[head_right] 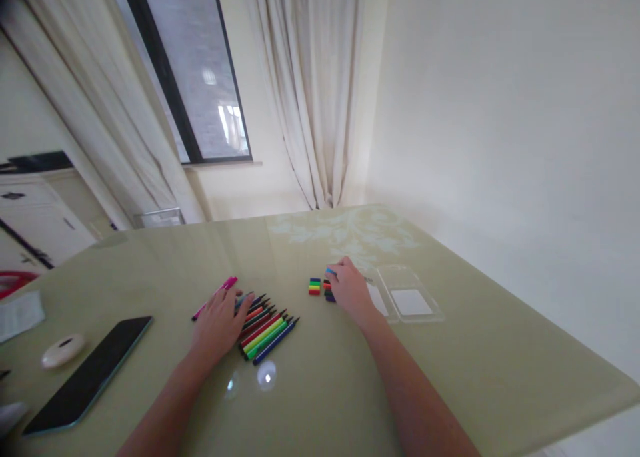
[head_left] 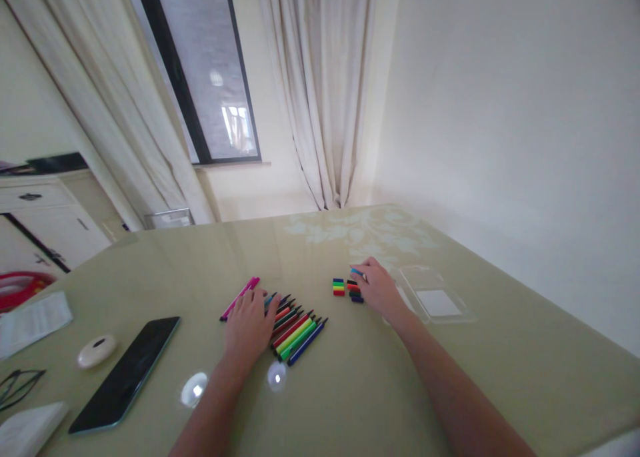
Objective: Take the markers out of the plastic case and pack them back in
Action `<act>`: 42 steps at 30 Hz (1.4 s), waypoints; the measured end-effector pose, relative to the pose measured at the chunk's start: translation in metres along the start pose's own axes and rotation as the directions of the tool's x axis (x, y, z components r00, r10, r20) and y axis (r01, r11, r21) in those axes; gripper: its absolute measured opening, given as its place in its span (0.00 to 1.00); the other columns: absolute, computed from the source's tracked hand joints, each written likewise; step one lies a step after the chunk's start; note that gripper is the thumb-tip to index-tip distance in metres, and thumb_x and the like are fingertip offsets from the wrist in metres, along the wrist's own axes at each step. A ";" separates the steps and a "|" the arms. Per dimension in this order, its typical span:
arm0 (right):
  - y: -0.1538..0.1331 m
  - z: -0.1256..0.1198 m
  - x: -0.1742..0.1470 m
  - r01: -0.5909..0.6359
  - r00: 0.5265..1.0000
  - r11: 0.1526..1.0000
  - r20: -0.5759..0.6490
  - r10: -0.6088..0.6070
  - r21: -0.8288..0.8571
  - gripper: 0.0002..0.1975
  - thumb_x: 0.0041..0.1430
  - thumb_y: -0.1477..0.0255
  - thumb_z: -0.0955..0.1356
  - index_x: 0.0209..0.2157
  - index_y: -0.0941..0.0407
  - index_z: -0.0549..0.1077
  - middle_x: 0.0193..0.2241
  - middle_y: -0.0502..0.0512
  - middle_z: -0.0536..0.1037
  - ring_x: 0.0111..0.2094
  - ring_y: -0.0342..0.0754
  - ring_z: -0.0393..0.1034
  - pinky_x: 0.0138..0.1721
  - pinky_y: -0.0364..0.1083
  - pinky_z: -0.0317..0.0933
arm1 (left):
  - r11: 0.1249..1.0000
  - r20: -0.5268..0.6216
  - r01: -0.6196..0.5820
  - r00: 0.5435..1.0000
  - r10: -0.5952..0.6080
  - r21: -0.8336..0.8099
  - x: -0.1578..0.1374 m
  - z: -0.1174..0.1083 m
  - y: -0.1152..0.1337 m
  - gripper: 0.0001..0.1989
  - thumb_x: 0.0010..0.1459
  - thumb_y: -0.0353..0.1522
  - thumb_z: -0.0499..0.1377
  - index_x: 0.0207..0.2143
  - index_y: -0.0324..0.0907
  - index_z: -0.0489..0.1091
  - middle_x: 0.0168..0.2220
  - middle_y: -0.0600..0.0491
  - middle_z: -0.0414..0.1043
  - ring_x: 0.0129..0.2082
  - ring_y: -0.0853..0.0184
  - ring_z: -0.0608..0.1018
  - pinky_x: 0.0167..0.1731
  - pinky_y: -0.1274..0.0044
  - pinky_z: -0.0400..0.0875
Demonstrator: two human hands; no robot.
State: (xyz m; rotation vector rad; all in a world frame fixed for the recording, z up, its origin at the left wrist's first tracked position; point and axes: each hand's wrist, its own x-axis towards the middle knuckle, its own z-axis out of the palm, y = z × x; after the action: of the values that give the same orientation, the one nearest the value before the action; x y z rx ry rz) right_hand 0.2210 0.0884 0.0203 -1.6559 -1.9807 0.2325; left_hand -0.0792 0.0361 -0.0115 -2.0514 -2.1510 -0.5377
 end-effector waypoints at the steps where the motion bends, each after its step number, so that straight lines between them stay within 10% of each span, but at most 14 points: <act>1: 0.001 0.002 0.000 0.011 1.000 1.000 0.020 -0.011 -0.004 0.10 0.67 0.73 0.67 0.43 0.54 0.82 0.41 0.57 0.75 0.42 0.49 0.71 0.46 0.45 0.61 | 1.000 0.008 -0.005 1.000 0.006 -0.013 0.001 0.001 -0.001 0.21 0.70 0.44 0.48 0.47 0.39 0.72 0.49 0.42 0.76 0.53 0.52 0.76 0.55 0.64 0.68; 16: -0.022 0.013 -0.013 0.133 0.972 0.991 0.194 -0.129 -0.004 0.04 0.55 0.77 0.73 0.34 0.56 0.78 0.37 0.54 0.77 0.38 0.48 0.71 0.39 0.44 0.58 | 0.954 0.065 0.290 0.953 -0.294 0.075 0.008 -0.017 -0.032 0.16 0.68 0.38 0.51 0.46 0.41 0.75 0.47 0.41 0.75 0.49 0.48 0.75 0.45 0.63 0.71; 27: -0.031 0.015 -0.016 0.147 0.984 0.988 0.089 -0.152 0.055 0.12 0.59 0.74 0.74 0.46 0.55 0.76 0.43 0.56 0.77 0.43 0.50 0.73 0.45 0.46 0.64 | 0.933 -0.162 -0.151 0.981 0.103 -0.328 0.006 -0.010 0.005 0.10 0.70 0.36 0.50 0.42 0.44 0.68 0.40 0.47 0.76 0.42 0.56 0.78 0.45 0.66 0.72; 32: -0.047 0.015 -0.026 0.428 0.899 0.883 0.009 -0.438 0.191 0.13 0.68 0.68 0.70 0.53 0.51 0.75 0.45 0.55 0.78 0.45 0.49 0.73 0.48 0.46 0.65 | 0.884 -0.089 -0.335 0.942 0.324 -0.325 -0.008 -0.009 0.035 0.08 0.71 0.31 0.49 0.43 0.44 0.68 0.40 0.50 0.77 0.40 0.59 0.78 0.43 0.68 0.70; 38: -0.058 0.024 -0.035 0.596 0.800 0.795 -0.004 -0.599 0.117 0.07 0.69 0.69 0.68 0.44 0.54 0.79 0.37 0.54 0.79 0.39 0.47 0.73 0.43 0.44 0.64 | 0.906 0.002 -0.377 0.923 0.384 -0.195 -0.021 -0.023 0.051 0.14 0.72 0.42 0.51 0.43 0.44 0.70 0.41 0.49 0.77 0.41 0.58 0.77 0.43 0.69 0.66; 42: -0.058 0.022 -0.034 0.593 0.804 0.789 -0.061 -0.592 0.160 0.08 0.70 0.70 0.68 0.41 0.53 0.80 0.35 0.53 0.79 0.38 0.46 0.73 0.42 0.43 0.65 | 0.988 0.141 -0.125 0.980 0.137 -0.087 -0.017 -0.035 0.050 0.25 0.67 0.54 0.50 0.29 0.45 0.70 0.27 0.52 0.76 0.31 0.58 0.78 0.31 0.72 0.62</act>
State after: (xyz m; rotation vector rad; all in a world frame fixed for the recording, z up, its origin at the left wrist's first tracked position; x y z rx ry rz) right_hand 0.1634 0.0473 0.0181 -0.8549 -2.2902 0.1493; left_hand -0.0336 0.0091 0.0236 -2.3232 -2.0817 -0.4744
